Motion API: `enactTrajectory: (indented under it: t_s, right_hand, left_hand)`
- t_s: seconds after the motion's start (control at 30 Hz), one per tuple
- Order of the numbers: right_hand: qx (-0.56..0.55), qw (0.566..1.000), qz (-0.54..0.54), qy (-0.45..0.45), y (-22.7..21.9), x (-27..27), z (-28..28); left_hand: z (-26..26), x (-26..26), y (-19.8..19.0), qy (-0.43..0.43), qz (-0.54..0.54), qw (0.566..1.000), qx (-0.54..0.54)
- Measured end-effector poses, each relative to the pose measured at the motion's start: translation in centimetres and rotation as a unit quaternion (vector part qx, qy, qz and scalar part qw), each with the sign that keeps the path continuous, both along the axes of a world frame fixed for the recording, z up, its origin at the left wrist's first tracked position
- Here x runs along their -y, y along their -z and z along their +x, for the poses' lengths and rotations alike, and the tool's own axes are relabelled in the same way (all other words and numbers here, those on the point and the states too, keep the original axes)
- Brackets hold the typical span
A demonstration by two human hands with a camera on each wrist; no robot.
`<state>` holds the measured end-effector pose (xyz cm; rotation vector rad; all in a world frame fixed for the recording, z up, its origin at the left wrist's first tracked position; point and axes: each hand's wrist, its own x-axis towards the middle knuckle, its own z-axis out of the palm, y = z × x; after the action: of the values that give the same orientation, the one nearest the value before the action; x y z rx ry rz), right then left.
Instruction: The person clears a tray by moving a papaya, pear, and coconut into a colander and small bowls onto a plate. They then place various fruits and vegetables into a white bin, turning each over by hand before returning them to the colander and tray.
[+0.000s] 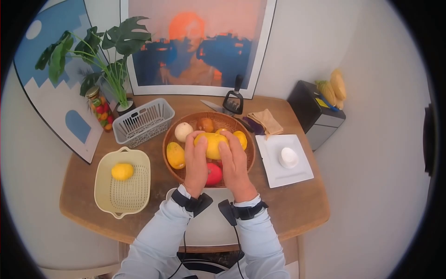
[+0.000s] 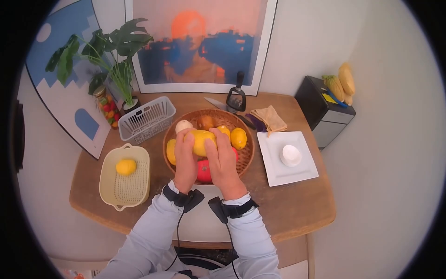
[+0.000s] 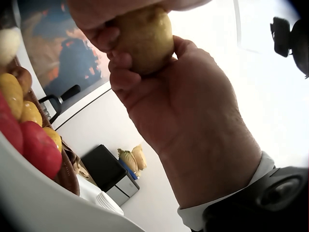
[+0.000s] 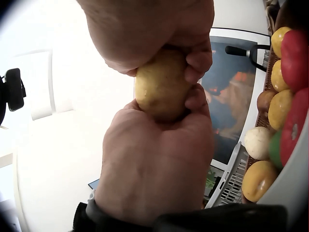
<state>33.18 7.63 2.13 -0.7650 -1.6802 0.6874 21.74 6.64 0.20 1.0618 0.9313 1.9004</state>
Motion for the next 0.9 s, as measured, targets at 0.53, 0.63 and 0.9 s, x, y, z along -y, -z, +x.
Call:
enactTrajectory:
  t_s: [0.53,0.63,0.9]
  right_hand:
    - [0.016,0.999,0.027,-0.030,-0.3,0.1,0.2]
    - [0.017,0.999,0.030,-0.038,-0.7,0.3,0.3]
    - [0.011,0.999,0.019,-0.044,-1.0,0.6,0.3]
  left_hand:
    - [0.1,0.8,-1.0,-0.025,0.023,0.999,-0.026]
    - [0.1,1.1,-1.2,-0.032,0.027,0.999,-0.034]
    - [0.3,1.3,-1.4,-0.048,0.035,0.997,-0.057]
